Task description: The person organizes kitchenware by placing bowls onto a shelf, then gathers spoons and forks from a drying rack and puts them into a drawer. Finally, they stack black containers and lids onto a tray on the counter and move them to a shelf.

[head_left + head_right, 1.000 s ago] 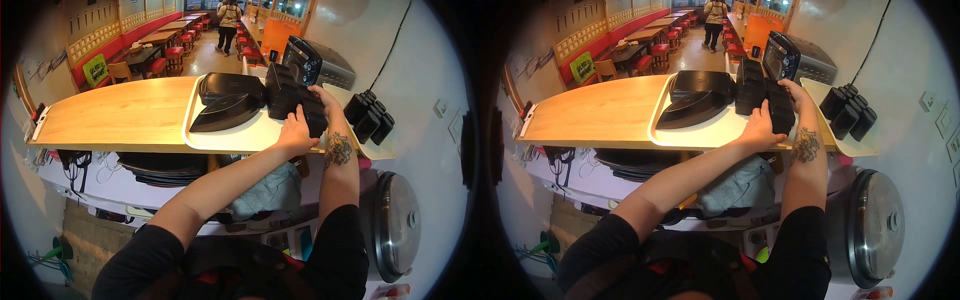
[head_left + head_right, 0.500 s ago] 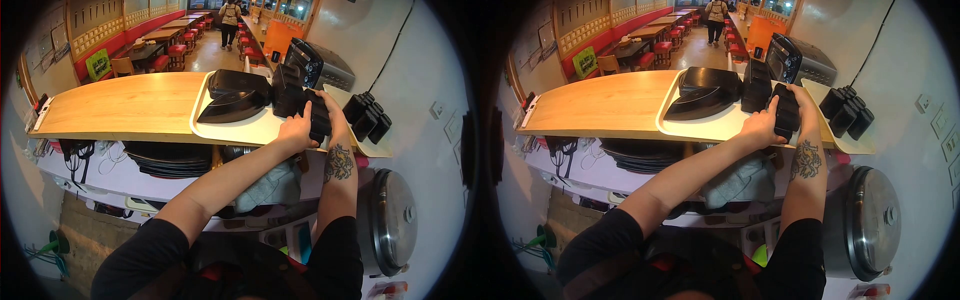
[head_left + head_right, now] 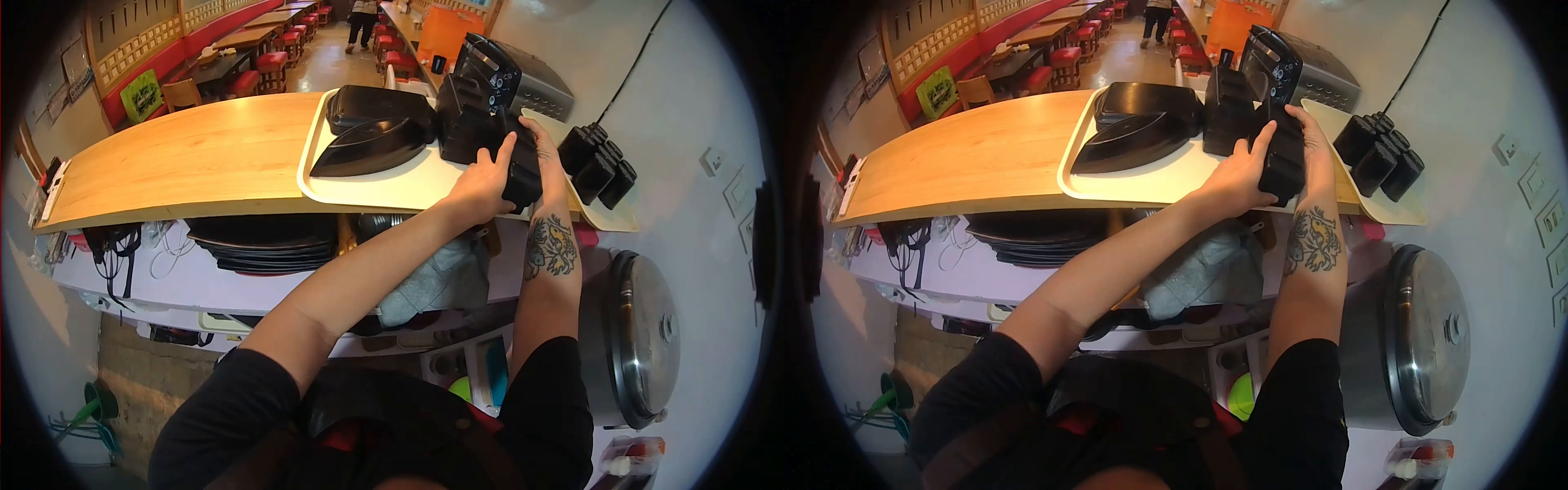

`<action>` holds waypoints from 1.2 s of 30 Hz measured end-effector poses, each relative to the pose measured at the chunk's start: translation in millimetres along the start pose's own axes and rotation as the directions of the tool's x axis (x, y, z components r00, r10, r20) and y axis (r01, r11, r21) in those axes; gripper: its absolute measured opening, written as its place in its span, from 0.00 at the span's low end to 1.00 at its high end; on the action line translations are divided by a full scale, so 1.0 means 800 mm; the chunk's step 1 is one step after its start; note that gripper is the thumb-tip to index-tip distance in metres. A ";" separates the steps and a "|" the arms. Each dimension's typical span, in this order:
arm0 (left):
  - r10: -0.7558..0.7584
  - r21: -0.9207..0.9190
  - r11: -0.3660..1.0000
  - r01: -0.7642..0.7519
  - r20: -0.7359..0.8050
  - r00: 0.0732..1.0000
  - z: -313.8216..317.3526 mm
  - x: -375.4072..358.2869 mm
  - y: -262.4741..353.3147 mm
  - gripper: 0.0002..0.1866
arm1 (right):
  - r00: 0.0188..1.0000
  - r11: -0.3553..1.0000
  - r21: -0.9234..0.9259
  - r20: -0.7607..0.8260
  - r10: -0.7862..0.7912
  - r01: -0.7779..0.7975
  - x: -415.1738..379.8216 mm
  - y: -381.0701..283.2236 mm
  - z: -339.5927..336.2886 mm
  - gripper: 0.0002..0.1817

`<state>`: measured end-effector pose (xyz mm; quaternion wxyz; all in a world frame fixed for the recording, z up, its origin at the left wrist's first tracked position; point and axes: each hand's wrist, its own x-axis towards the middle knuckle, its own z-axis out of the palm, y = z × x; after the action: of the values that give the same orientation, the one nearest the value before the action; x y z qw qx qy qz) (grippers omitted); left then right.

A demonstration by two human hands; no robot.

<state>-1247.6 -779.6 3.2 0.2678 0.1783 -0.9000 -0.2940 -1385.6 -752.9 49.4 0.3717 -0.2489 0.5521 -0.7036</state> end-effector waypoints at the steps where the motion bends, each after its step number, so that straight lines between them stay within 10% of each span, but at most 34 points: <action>1: -0.010 -0.003 1.000 0.010 0.001 1.000 0.001 0.001 -0.002 0.57 | 0.999 1.000 -0.009 -0.039 -0.006 0.006 -0.007 0.002 0.005 0.15; 7: -0.093 -0.251 0.963 0.101 0.043 0.995 -0.002 0.013 -0.018 0.60 | 0.983 0.978 0.174 0.160 0.088 -0.116 0.035 0.006 -0.018 0.11; 12: -0.125 -0.563 0.817 0.124 0.038 0.991 -0.017 0.015 -0.010 0.63 | 0.970 0.960 0.273 0.212 -0.123 0.062 0.033 0.010 -0.017 0.15; 18: -0.054 -0.836 0.470 -0.283 -0.348 0.936 -0.016 0.008 0.001 0.58 | 0.910 0.905 0.119 0.023 -0.414 0.409 -0.035 0.006 0.020 0.15; 19: -0.066 -0.823 0.454 -0.341 -0.413 0.908 -0.024 -0.010 0.015 0.53 | 0.849 0.881 0.313 0.287 -0.444 0.355 -0.024 0.013 -0.001 0.21; 22: -0.135 -0.726 0.606 -0.325 -0.497 0.857 -0.039 -0.056 0.025 0.42 | 0.877 0.871 0.248 0.129 -0.463 0.424 -0.078 0.020 0.046 0.23; 29: 0.008 -0.729 0.591 -0.344 -0.422 0.907 -0.114 -0.249 -0.025 0.32 | 0.919 0.916 0.147 -0.195 -0.344 0.374 -0.263 0.097 0.193 0.28; 36: -0.092 -0.697 0.703 -0.142 -0.287 0.954 -0.193 -0.528 -0.153 0.30 | 1.000 0.985 0.173 0.003 0.000 -0.001 -0.379 0.295 0.304 0.33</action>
<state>-802.1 -738.1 -126.7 0.4530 0.0912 -0.6677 -0.5837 -960.3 -681.4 -94.8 0.3930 -0.2166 0.4884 -0.7484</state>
